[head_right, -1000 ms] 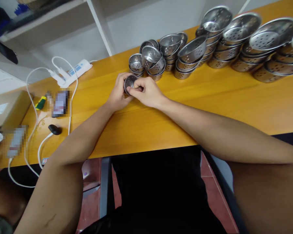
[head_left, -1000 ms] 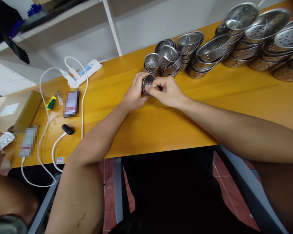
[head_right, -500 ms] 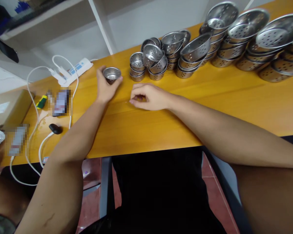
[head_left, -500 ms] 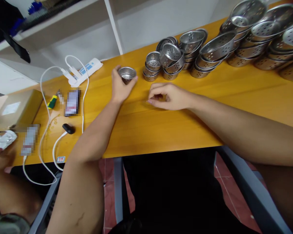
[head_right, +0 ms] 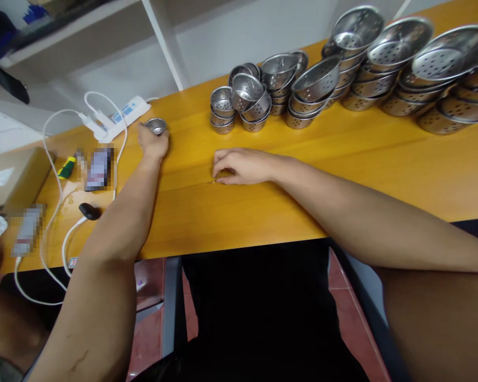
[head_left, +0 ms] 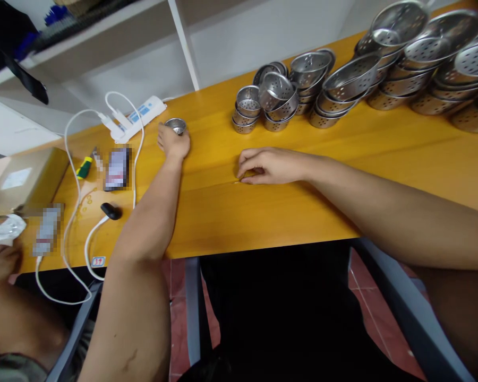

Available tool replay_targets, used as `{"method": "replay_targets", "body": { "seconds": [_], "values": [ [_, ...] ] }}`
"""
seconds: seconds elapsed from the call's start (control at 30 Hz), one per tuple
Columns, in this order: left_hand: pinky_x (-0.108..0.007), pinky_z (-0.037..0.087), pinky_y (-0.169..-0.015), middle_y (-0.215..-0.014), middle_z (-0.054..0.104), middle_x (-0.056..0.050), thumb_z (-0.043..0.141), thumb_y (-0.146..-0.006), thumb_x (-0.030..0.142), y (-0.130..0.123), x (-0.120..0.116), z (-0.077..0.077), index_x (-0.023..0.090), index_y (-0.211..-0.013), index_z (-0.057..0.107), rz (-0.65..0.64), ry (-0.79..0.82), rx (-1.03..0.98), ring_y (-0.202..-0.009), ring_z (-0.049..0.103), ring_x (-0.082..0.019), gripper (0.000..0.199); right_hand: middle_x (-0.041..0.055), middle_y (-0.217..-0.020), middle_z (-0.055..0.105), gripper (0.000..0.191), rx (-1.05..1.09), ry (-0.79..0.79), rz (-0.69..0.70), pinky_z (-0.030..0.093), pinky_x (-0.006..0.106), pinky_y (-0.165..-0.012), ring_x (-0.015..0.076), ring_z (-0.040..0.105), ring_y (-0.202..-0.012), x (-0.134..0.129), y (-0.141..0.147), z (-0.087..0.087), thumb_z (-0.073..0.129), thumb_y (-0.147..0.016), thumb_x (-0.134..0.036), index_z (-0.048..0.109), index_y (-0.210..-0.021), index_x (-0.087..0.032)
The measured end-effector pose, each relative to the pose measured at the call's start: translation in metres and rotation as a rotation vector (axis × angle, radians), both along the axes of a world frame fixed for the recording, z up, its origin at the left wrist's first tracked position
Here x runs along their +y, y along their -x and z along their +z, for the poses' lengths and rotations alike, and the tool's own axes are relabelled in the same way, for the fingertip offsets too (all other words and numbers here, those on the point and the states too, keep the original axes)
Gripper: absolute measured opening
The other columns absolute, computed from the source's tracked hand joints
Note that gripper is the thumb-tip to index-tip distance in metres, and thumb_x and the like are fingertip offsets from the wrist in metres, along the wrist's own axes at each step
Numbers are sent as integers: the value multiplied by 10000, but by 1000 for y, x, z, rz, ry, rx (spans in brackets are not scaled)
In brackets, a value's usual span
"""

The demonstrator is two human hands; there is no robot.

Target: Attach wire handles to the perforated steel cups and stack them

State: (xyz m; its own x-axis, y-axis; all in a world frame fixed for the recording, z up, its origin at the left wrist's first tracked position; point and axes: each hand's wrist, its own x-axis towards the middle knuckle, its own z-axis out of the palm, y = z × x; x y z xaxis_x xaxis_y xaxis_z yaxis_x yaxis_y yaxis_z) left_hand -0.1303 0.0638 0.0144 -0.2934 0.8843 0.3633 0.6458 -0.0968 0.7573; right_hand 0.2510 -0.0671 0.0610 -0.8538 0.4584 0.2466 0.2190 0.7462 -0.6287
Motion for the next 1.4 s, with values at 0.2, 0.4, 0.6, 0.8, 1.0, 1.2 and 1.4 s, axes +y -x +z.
{"method": "replay_targets", "body": {
  "seconds": [0.2, 0.4, 0.6, 0.8, 1.0, 1.2, 1.4],
  "values": [
    [-713, 26, -1637, -2023, 294, -214, 1021, -888, 234, -35, -23, 20, 218, -1721, 443, 158, -53, 35, -1976, 88, -442, 1014, 181, -1432, 732, 441, 174, -123, -516, 567, 549, -1002, 387, 675, -1185, -9, -8, 34, 666, -1184, -683, 838, -1375, -324],
    [-678, 112, -1635, -2021, 319, -111, 979, -932, 496, -67, -51, 30, 352, -1713, 497, -246, -288, 169, -1962, 146, -408, 929, 181, -1566, 634, 525, 125, -268, -900, 504, 658, -1181, 491, 549, -1444, 4, -37, 50, 580, -1180, -755, 797, -1480, -384],
    [-699, 100, -1635, -2004, 346, -108, 954, -926, 565, -93, -71, 37, 361, -1647, 561, -557, -250, 169, -1952, 178, -439, 846, 177, -1492, 677, 505, 92, -253, -912, 517, 656, -1144, 461, 576, -1354, 26, -38, 36, 543, -1188, -757, 871, -1301, -389],
    [-709, 121, -1635, -2007, 325, -139, 928, -934, 720, -91, -64, 30, 370, -1733, 459, -646, -259, 162, -1951, 185, -454, 990, 203, -1472, 706, 456, 114, -367, -825, 463, 671, -1236, 453, 593, -1420, 19, -29, 43, 480, -1243, -615, 840, -1372, -366],
    [-647, 431, -1551, -1990, 340, -168, 778, -1016, 773, -108, -70, 24, 366, -1841, 72, -775, -355, 323, -1885, 377, -388, 1160, 156, -1442, 763, 350, 239, -517, -486, 614, 584, -1114, 394, 740, -1276, 5, 6, 16, 504, -1247, -506, 785, -1300, -305],
    [-608, 640, -1364, -1682, 654, -106, 666, -1033, 464, -117, -83, 25, 416, -1744, 316, -861, -425, 347, -1584, 713, -333, 794, 138, -1140, 801, 365, 131, -496, -380, 591, 484, -913, 346, 752, -1008, -6, 27, 7, 530, -1234, -501, 761, -1159, -230],
    [-609, 628, -1331, -1608, 680, -160, 643, -1120, 582, -118, -83, 24, 316, -1671, 430, -868, -410, 357, -1534, 728, -349, 648, 132, -1218, 757, 321, 180, -402, -422, 555, 458, -914, 323, 713, -1047, -2, 18, 8, 571, -1207, -464, 731, -1037, -243]
  ]
}}
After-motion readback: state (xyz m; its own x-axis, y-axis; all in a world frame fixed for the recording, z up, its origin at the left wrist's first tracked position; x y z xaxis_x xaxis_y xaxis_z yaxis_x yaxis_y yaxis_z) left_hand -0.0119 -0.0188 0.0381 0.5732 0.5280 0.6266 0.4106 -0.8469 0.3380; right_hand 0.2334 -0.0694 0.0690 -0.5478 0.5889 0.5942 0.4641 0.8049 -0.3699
